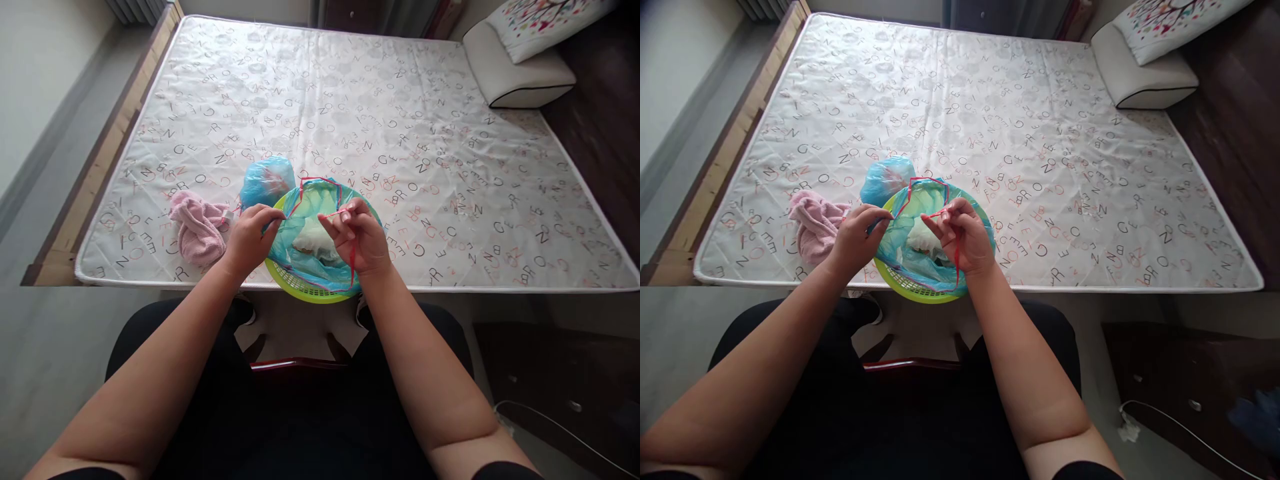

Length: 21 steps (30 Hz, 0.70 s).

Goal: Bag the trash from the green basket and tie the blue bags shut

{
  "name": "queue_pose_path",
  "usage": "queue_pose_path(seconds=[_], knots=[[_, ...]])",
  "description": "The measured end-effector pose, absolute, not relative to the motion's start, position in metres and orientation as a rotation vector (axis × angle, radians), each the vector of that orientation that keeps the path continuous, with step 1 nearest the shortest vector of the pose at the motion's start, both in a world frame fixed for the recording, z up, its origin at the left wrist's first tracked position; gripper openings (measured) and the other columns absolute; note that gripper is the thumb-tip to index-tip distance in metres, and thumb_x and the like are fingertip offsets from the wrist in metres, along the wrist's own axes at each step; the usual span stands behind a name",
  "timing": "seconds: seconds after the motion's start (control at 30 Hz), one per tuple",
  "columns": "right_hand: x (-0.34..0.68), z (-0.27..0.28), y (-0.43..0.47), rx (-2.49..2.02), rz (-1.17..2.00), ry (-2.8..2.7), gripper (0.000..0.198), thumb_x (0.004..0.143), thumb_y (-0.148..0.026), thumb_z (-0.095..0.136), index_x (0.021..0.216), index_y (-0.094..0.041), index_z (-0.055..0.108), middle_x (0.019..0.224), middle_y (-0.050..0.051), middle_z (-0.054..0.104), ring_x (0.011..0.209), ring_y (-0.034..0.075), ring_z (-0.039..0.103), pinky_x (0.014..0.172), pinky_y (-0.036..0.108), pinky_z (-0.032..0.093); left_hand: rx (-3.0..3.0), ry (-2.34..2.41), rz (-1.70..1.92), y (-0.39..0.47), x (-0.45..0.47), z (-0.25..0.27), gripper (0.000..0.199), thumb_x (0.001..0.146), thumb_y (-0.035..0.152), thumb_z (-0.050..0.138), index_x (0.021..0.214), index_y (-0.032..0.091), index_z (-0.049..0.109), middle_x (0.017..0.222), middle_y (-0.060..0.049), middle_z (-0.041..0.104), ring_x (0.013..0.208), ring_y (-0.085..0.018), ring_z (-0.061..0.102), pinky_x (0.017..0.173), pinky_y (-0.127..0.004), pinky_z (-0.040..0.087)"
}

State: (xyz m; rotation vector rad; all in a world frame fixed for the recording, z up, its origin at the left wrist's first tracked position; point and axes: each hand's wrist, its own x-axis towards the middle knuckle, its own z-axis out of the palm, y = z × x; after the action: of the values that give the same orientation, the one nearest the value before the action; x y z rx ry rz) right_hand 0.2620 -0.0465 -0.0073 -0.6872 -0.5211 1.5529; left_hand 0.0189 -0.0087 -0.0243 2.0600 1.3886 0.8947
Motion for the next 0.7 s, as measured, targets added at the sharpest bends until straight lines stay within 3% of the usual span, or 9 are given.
queue_pose_path(seconds=[0.2, 0.27, 0.5, 0.6, 0.7], knots=[[0.261, -0.01, -0.045, -0.721, 1.668, -0.567, 0.022, 0.073, -0.017, 0.076, 0.084, -0.028, 0.06, 0.072, -0.011, 0.061, 0.05, 0.006, 0.036, 0.087, 0.04, 0.071, 2.019, 1.412, 0.895, -0.009, 0.017, -0.021, 0.009, 0.088, 0.021, 0.062, 0.081, 0.024, 0.067, 0.114, -0.008, 0.074, 0.116, -0.029, 0.065, 0.114, -0.044, 0.048], [0.261, -0.01, -0.044, -0.719, 1.653, -0.582, 0.02, 0.072, -0.017, 0.075, 0.084, -0.027, 0.062, 0.072, -0.01, 0.062, 0.051, 0.006, 0.038, 0.084, 0.037, 0.07, 1.99, 1.468, 0.916, -0.009, 0.017, -0.02, 0.017, 0.09, 0.025, 0.064, 0.073, 0.024, 0.062, 0.108, -0.008, 0.073, 0.111, -0.028, 0.066, 0.112, -0.043, 0.049], [0.26, -0.001, -0.047, -0.758, 1.617, -0.685, 0.018, 0.076, -0.018, 0.073, 0.086, -0.029, 0.063, 0.075, -0.01, 0.062, 0.053, 0.006, 0.045, 0.097, 0.039, 0.067, 2.044, 1.678, 0.887, -0.008, 0.018, -0.025, 0.043, 0.09, 0.045, 0.078, 0.065, 0.024, 0.051, 0.083, -0.006, 0.061, 0.09, -0.026, 0.062, 0.098, -0.042, 0.051], [0.261, 0.005, -0.05, -0.749, 1.607, -0.773, 0.015, 0.08, -0.02, 0.074, 0.089, -0.028, 0.065, 0.079, -0.008, 0.065, 0.06, 0.007, 0.054, 0.102, 0.043, 0.066, 2.005, 1.764, 0.844, -0.007, 0.019, -0.025, 0.036, 0.091, 0.041, 0.077, 0.069, 0.024, 0.056, 0.076, -0.004, 0.06, 0.082, -0.025, 0.06, 0.088, -0.038, 0.05], [0.266, 0.01, -0.05, -0.756, 1.576, -0.843, 0.015, 0.082, -0.022, 0.077, 0.092, -0.028, 0.066, 0.084, -0.006, 0.067, 0.066, 0.009, 0.061, 0.104, 0.045, 0.064, 1.885, 1.812, 0.843, -0.002, 0.018, -0.025, 0.017, 0.096, 0.039, 0.069, 0.089, 0.023, 0.07, 0.071, -0.001, 0.06, 0.071, -0.022, 0.057, 0.078, -0.035, 0.047]])
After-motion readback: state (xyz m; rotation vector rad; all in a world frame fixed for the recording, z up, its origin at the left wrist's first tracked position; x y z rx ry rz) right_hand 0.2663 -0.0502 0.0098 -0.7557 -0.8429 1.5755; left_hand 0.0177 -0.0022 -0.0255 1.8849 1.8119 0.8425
